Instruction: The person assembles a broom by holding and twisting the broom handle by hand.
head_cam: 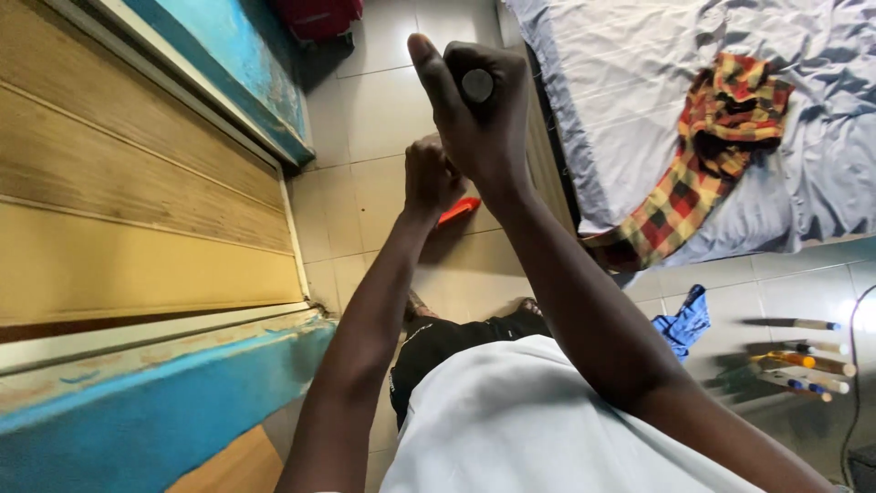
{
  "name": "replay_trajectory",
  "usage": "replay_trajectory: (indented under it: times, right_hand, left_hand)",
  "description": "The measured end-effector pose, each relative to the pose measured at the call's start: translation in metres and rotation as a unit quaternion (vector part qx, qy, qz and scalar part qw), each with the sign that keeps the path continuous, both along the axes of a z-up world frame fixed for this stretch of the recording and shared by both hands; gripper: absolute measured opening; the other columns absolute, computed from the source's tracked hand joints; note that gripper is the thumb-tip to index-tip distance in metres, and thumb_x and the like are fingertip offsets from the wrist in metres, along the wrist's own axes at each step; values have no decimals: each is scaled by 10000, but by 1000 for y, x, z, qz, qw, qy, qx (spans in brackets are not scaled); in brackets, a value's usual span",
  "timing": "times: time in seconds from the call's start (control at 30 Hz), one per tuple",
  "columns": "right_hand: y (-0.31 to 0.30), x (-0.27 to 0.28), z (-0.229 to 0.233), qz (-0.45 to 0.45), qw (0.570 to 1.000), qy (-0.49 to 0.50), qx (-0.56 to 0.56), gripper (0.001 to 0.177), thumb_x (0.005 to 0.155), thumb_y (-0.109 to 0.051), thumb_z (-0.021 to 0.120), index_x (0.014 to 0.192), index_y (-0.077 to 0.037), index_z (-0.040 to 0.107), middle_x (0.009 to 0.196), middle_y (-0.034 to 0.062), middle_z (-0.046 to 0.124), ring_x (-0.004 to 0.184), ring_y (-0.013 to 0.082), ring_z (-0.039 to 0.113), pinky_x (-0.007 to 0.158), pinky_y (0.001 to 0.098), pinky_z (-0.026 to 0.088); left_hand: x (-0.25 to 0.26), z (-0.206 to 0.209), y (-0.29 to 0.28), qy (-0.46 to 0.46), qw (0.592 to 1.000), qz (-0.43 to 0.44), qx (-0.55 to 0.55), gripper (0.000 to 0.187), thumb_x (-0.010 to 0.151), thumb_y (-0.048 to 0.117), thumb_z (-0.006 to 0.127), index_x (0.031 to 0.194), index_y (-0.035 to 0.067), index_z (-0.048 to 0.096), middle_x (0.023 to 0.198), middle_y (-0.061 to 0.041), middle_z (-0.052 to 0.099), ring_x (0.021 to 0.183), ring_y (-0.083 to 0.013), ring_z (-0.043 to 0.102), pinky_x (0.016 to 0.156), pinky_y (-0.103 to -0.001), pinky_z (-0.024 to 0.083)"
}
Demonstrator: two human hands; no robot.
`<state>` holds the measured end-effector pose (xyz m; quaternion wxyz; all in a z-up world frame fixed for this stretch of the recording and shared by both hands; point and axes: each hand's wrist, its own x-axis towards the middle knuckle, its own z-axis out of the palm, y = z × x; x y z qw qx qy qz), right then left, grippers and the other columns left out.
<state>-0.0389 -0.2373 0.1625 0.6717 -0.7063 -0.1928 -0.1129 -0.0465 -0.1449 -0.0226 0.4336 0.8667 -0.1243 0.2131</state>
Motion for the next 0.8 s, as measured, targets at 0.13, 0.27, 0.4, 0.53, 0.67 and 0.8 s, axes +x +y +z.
replay_trajectory:
  times: [0.13, 0.27, 0.4, 0.53, 0.67, 0.8]
  right_hand:
    - [-42, -11, 17, 22, 998, -23, 47, 529, 1099, -217, 681, 647, -64, 452, 530, -46, 428, 481, 29, 422, 481, 260, 286]
    - [-84, -14, 18, 55, 994, -54, 83, 501, 1115, -191, 679, 690, -48, 455, 569, -37, 437, 475, 34, 429, 460, 249, 283]
    - [-110, -8, -36, 49, 997, -62, 13, 426, 1077, -142, 702, 709, -19, 524, 614, -26, 433, 594, 48, 386, 539, 277, 267]
    - [-121, -22, -140, 171, 982, -78, 28, 223, 1086, -164, 735, 990, 22, 656, 922, 74, 622, 824, 116, 564, 692, 341, 491]
    - [-148, -60, -217, 234, 964, 28, -122, 213, 1008, -215, 714, 863, -69, 772, 708, -8, 691, 553, 51, 606, 558, 267, 495]
    - [-170, -71, -226, 183, 980, 40, -62, 281, 1017, -207, 692, 822, -7, 661, 661, 1, 588, 583, 38, 512, 547, 282, 430]
  left_hand:
    - [-6, 22, -38, -55, 997, 36, 44, 294, 743, 172, 671, 603, 35, 452, 607, -154, 539, 601, -389, 577, 530, -493, 437]
    - [-1, 47, -61, -100, 991, 53, 76, 296, 800, 265, 711, 633, 73, 559, 655, -136, 586, 639, -363, 615, 550, -488, 457]
    - [10, 16, -73, -53, 987, 122, 93, 212, 903, 278, 672, 833, 81, 630, 793, -117, 640, 747, -322, 646, 638, -458, 493]
    - [5, -79, -55, 87, 994, 35, 62, 186, 924, 241, 630, 997, 71, 636, 885, -105, 653, 834, -271, 646, 730, -420, 514]
    - [-18, -163, -57, 233, 969, -83, -21, 222, 948, 204, 587, 1118, 75, 646, 987, -100, 665, 917, -243, 654, 818, -395, 532]
    - [-43, -148, -94, 182, 981, -41, 53, 213, 884, 188, 635, 1069, 85, 658, 1055, -142, 677, 976, -331, 673, 815, -435, 541]
